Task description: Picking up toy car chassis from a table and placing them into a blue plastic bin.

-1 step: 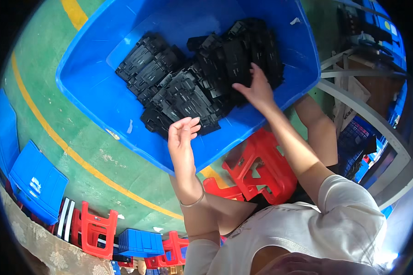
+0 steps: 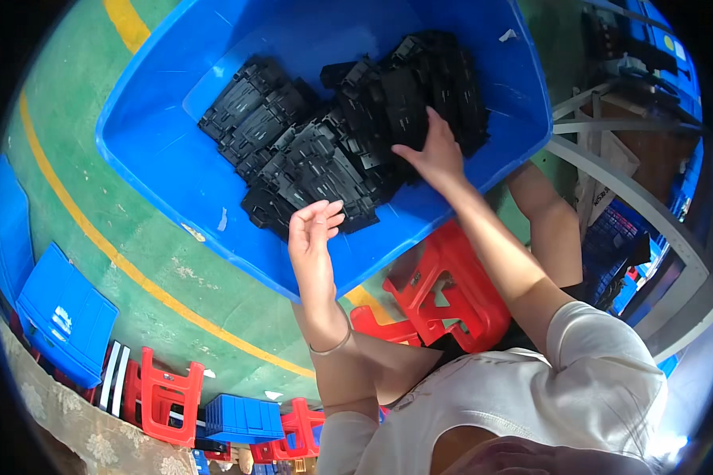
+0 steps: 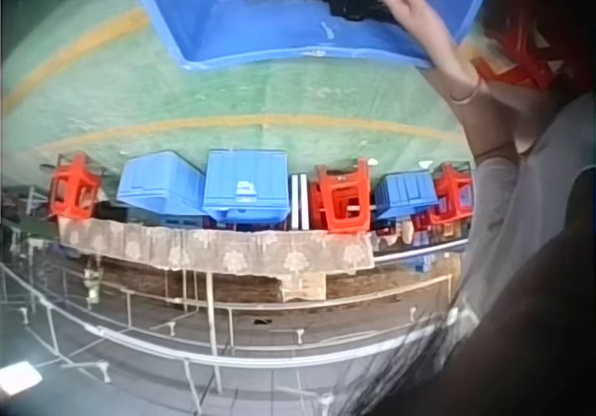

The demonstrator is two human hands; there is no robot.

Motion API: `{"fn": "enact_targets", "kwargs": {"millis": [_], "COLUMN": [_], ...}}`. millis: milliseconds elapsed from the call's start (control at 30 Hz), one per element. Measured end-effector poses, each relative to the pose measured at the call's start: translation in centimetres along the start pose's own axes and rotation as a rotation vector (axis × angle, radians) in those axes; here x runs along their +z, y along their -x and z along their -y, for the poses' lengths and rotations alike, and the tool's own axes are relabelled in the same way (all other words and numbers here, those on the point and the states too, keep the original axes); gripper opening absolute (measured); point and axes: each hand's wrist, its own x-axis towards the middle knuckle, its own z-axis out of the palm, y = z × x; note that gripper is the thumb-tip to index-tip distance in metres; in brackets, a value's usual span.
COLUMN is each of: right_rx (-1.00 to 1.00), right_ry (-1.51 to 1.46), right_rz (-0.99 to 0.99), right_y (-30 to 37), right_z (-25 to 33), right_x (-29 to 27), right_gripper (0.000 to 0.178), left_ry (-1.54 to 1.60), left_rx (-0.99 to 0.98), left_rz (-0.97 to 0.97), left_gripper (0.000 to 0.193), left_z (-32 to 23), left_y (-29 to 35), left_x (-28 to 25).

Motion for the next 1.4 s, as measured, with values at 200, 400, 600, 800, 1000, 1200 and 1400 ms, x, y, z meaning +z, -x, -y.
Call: {"fn": "enact_targets", "kwargs": {"millis": [200, 400, 600, 800, 1000, 1200, 1400], "right_rx": [0.100, -0.187, -0.407, -0.051, -0.093, -0.233, -0.188], "right_ry": [0.065, -0.179, -0.385, -1.103, -0.352, 0.055, -0.168], "right_rz": [-0.094, -0.141, 0.057, 0.607, -0.272, -0.138, -0.120], "right_y": [0.3, 3.2, 7.4, 3.9, -2.0, 0.4, -0.2], "right_z": [0.9, 2.3, 6.3, 5.1, 0.9, 3.9, 3.0], "right_x": [0.3, -3.1, -4.9, -5.0, 1.3, 3.3, 4.3], "right_gripper": [0.079, 0.081, 0.077, 0.026, 0.026, 0.052, 0.042], "left_ry": [-0.042, -0.077, 0.161, 0.439, 0.362, 0.410, 0.508], "left_rx": [-0.005, -0.002, -0.003, 0.005, 0.114, 0.121, 0.106], "left_rz": [0.014, 0.069, 0.270, 0.056, -0.193, -0.346, -0.289], "left_gripper": [0.022, 0.023, 0.032, 0.022, 0.020, 0.031, 0.037], "left_z": [0.0, 0.1, 0.1, -0.8, -0.5, -1.1, -0.8], "left_y": [-1.1, -1.3, -0.9, -0.9, -1.2, -0.8, -0.8], "left_x": [1.2, 1.7, 2.8, 1.1, -0.3, -1.9, -2.9]}}
